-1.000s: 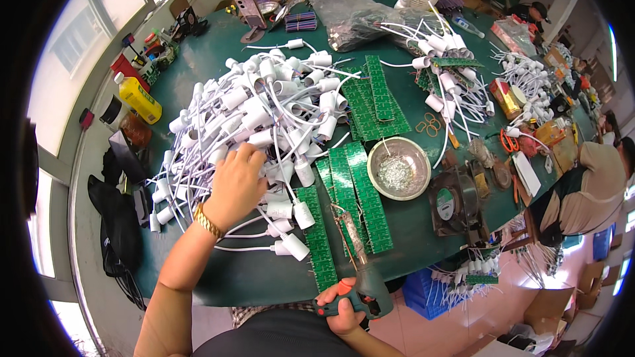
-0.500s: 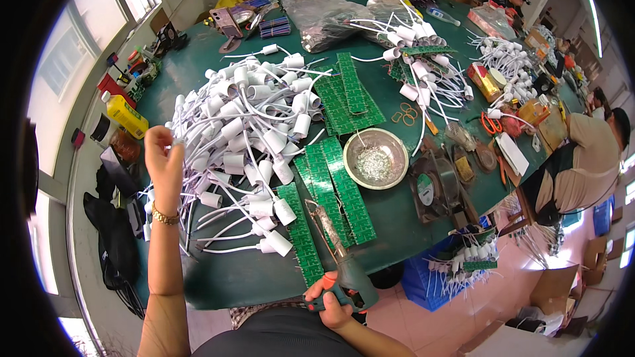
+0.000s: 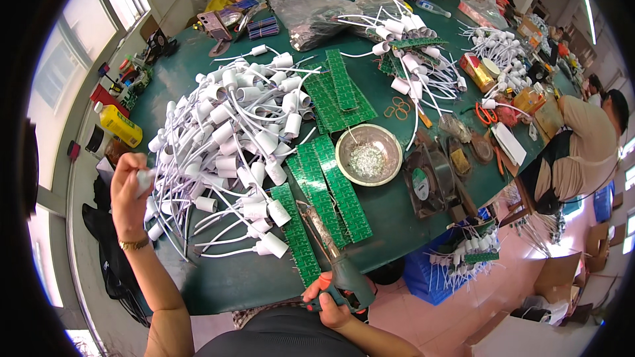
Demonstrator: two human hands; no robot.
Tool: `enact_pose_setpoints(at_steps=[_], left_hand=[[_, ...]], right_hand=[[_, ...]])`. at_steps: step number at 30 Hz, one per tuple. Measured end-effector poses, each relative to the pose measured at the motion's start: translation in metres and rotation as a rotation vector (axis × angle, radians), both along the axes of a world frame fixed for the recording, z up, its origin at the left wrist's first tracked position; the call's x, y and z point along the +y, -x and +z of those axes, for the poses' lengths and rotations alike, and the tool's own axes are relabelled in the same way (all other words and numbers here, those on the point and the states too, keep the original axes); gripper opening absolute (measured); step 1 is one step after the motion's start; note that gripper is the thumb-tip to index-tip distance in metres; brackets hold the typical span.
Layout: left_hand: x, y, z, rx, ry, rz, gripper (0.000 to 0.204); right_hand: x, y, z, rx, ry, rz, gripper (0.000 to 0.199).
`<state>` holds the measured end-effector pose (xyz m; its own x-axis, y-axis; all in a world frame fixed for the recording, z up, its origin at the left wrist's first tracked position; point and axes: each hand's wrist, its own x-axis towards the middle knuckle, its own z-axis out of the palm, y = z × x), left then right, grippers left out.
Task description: The person solders wired light socket components to green circuit boards using a soldering iron, positioning the wires onto the circuit board contacts by hand.
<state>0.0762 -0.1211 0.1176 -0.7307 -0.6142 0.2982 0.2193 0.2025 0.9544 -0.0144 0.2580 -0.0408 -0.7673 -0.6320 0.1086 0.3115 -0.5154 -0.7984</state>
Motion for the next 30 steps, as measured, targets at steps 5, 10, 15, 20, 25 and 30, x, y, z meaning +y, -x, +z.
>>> enact_pose_setpoints(at_steps=[5,10,15,20,25,30], left_hand=[[-0.008,-0.058,0.007,-0.135,0.041,-0.422,0.083],[0.030,-0.007,0.014,-1.017,0.500,-0.974,0.080],[0.097,0.010,-0.024,-0.709,1.081,-0.261,0.073],[0.109,-0.024,-0.066,-0.514,0.935,0.134,0.046],[0.103,-0.017,-0.074,-0.624,0.998,0.011,0.039],[0.093,-0.021,-0.087,-0.588,0.894,0.035,0.033]], right_hand=[[0.001,-0.001,-0.001,0.037,0.039,-0.024,0.039],[0.000,-0.006,-0.006,0.025,-0.073,-0.018,0.049],[0.000,-0.003,-0.003,0.050,0.024,-0.020,0.041],[-0.002,-0.003,0.000,0.031,0.019,-0.024,0.042],[-0.001,-0.003,0.000,0.084,-0.045,-0.009,0.042],[-0.006,-0.007,0.008,0.048,-0.122,-0.055,0.049]])
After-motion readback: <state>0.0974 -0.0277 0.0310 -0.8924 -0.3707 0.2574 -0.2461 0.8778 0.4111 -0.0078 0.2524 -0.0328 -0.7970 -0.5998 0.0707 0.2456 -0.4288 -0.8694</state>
